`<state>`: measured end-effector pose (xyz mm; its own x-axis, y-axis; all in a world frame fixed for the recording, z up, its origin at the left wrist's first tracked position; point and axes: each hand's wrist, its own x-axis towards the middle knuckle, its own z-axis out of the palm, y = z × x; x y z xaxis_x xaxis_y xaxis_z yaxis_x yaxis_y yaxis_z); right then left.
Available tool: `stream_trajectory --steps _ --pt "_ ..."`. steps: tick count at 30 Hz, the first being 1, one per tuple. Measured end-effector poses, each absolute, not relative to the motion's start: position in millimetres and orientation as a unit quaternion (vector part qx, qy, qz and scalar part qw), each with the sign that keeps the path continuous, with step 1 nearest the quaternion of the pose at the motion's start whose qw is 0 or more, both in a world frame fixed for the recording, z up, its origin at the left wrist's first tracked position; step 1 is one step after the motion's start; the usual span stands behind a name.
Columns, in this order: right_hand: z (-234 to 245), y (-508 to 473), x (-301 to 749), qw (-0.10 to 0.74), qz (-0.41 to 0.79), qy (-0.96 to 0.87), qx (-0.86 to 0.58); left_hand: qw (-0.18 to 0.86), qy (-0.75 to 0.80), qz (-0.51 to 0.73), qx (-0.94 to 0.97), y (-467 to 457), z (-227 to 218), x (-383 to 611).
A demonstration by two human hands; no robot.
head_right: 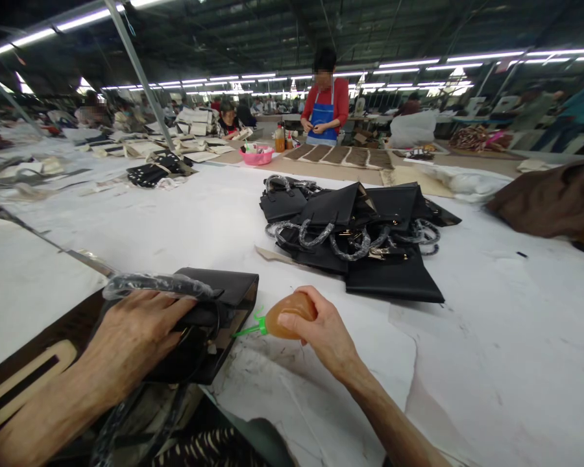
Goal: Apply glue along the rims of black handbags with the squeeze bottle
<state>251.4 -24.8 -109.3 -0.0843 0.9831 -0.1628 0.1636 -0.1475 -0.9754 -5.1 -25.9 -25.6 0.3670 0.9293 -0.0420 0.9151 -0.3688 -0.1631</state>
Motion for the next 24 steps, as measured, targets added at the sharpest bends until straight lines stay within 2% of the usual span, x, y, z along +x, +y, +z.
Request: stream_trajectory --steps 10,24 --pt "-91 -40 248 0.380 0.550 -0.518 -0.533 0.055 -0.554 0.056 -0.829 -28 -27 -7" --pt "-92 -49 248 0.369 0.560 -0.513 -0.536 0.060 -0.551 0.060 -0.831 -29 -28 -7"
